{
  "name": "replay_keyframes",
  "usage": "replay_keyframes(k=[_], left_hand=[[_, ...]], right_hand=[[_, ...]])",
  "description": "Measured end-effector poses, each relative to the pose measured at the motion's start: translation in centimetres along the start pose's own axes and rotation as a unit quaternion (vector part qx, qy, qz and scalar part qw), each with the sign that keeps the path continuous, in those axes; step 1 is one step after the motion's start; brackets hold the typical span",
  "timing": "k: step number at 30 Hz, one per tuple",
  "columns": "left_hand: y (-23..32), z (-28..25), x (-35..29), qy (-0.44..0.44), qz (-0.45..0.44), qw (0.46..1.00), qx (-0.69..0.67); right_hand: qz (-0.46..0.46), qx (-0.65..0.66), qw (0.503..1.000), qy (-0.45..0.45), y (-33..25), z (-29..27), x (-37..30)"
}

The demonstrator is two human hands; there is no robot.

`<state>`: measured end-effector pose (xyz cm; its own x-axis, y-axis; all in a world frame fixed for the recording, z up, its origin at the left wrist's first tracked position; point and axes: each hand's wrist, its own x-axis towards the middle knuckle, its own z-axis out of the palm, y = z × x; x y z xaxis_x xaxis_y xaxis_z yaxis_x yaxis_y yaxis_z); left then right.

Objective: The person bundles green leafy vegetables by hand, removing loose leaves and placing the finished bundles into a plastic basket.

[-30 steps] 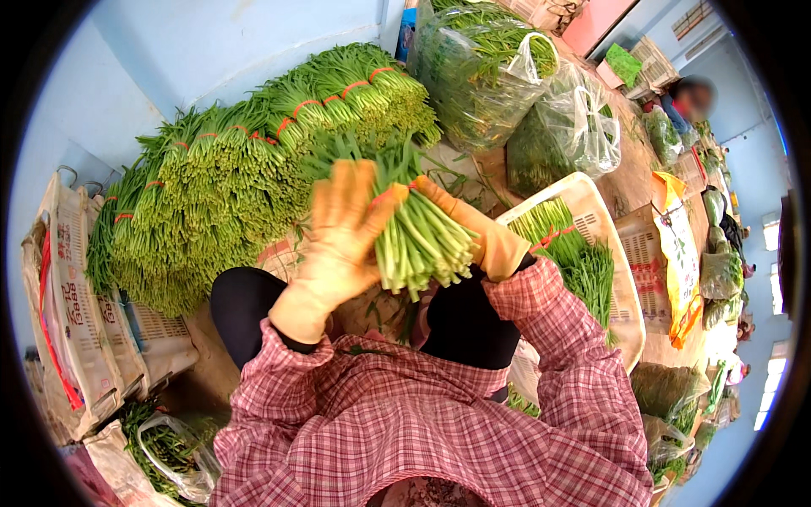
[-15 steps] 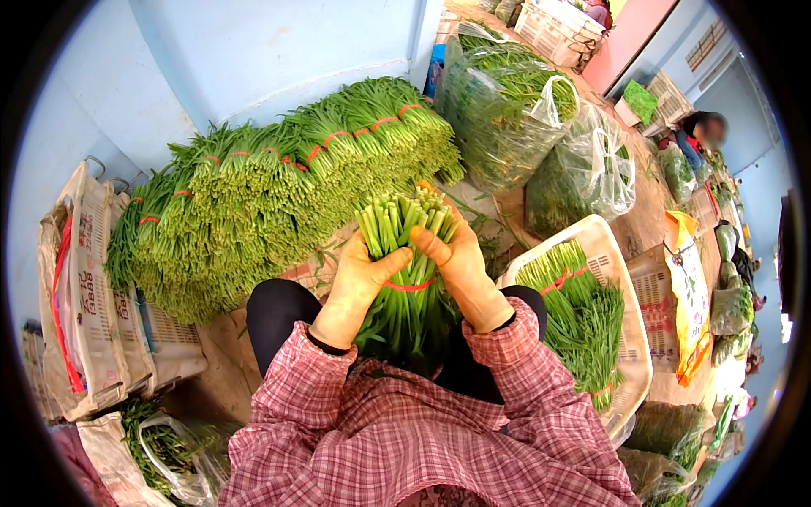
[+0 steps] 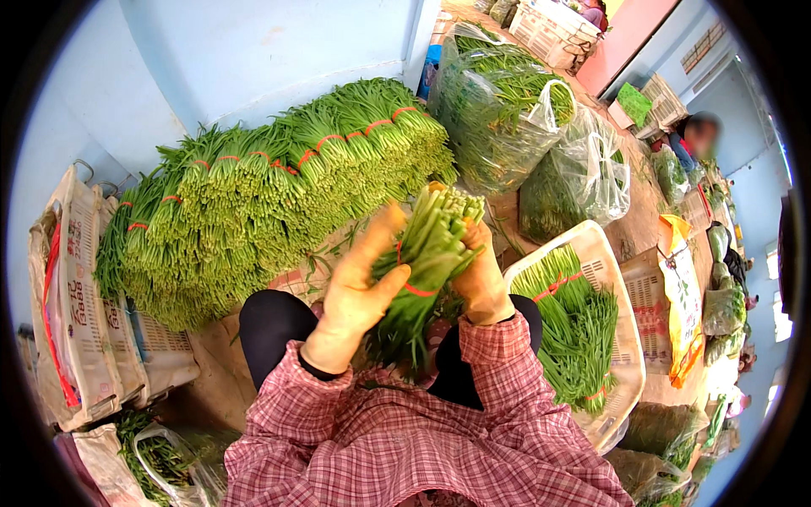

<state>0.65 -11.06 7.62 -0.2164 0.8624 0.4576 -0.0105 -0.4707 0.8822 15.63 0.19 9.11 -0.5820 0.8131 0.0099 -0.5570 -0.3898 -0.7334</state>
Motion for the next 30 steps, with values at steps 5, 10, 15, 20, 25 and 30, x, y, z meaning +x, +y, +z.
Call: replay_keyframes(k=[5, 10, 15, 20, 25, 30], left_hand=[[1.2, -1.1, 1.5, -0.028, -0.171, 0.978, -0.111], [-0.1, -0.8, 1.0, 0.033, -0.237, 0.960, -0.143], [-0.7, 0.2, 0.9, 0.079, -0.282, 0.945, -0.146], [-1.5, 0.4, 0.8, 0.072, -0.252, 0.956, -0.130], [-1.8, 0.2, 0.8, 0.075, -0.253, 0.952, -0.154], [-1.9, 0.5, 0.7, 0.080, -0.279, 0.942, -0.170]], right_hand=[[0.031, -0.009, 0.997, -0.071, 0.4, 2.1, 1.3], [-0.103, -0.015, 0.992, 0.071, 1.2, 0.4, 3.1], [-0.139, -0.402, 0.905, 0.009, -0.8, 2.0, -1.2], [-0.012, -0.357, 0.934, 0.008, -2.6, 2.0, -1.3], [-0.105, -0.531, 0.839, -0.052, -3.7, 1.4, -0.8], [-0.209, -0.619, 0.749, -0.112, -4.4, 0.6, 0.0]])
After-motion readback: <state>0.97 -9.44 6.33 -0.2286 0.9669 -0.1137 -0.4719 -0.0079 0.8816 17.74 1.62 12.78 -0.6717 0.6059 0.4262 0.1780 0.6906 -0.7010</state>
